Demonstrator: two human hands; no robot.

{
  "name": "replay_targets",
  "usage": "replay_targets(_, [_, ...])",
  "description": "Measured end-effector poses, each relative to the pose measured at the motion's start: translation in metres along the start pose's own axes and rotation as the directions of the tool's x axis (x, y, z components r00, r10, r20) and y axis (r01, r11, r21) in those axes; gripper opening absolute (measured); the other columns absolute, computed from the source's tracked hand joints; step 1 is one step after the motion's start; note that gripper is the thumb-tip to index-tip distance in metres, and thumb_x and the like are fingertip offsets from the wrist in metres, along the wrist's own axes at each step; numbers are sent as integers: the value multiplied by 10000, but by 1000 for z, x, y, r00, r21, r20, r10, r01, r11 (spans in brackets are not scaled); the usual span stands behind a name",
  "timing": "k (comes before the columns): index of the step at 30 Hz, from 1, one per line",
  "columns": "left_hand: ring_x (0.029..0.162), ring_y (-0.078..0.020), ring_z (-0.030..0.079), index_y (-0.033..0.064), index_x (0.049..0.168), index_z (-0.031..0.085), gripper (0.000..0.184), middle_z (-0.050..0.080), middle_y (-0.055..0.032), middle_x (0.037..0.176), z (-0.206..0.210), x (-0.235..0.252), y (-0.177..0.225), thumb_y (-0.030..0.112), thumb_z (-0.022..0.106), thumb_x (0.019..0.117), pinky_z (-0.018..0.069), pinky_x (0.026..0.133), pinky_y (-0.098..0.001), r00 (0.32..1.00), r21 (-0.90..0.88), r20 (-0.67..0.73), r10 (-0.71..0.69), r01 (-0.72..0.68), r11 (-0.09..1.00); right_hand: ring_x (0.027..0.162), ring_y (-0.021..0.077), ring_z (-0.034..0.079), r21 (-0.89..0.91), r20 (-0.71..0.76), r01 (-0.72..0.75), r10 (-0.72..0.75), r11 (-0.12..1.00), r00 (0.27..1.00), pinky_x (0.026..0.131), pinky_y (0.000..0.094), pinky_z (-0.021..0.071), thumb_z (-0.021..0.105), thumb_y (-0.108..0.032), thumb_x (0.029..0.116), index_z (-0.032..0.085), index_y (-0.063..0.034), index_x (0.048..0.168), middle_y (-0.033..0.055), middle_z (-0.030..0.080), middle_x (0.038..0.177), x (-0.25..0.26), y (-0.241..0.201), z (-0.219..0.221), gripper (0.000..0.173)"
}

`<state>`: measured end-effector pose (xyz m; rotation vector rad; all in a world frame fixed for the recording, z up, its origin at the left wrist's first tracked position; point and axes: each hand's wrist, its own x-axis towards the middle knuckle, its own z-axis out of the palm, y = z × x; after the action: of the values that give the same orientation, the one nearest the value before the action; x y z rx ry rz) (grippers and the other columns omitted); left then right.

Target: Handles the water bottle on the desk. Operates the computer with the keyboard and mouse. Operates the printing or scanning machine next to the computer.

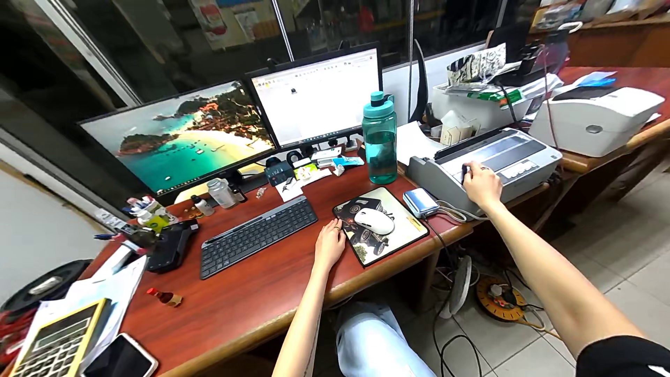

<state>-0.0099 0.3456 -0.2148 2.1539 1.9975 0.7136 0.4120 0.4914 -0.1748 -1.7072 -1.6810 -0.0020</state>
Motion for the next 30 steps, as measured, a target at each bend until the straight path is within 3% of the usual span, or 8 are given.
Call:
replay_targets(22, [1475, -264, 443, 0, 1443, 570, 442, 538, -146, 1524, -1, 1, 1, 167, 386, 1078, 279, 1250, -431, 1000, -19, 6, -28, 28, 999, 1242, 534, 578, 8, 14, 9, -9, 1000, 1000, 944, 736, 444, 390, -147, 1061, 596, -35, 1391, 308, 605, 1347, -1, -1, -2, 405])
replay_targets(30, [1464, -269, 458, -2, 1430, 583, 434, 558, -149, 1505, -1, 0, 1, 160, 391, 1077, 290, 1245, -428, 1000, -12, -5, -21, 21, 1000, 1226, 534, 589, 2, 4, -14, 14, 1000, 1000, 913, 733, 456, 398, -144, 1054, 611, -52, 1380, 305, 615, 1334, -1, -1, -1, 400])
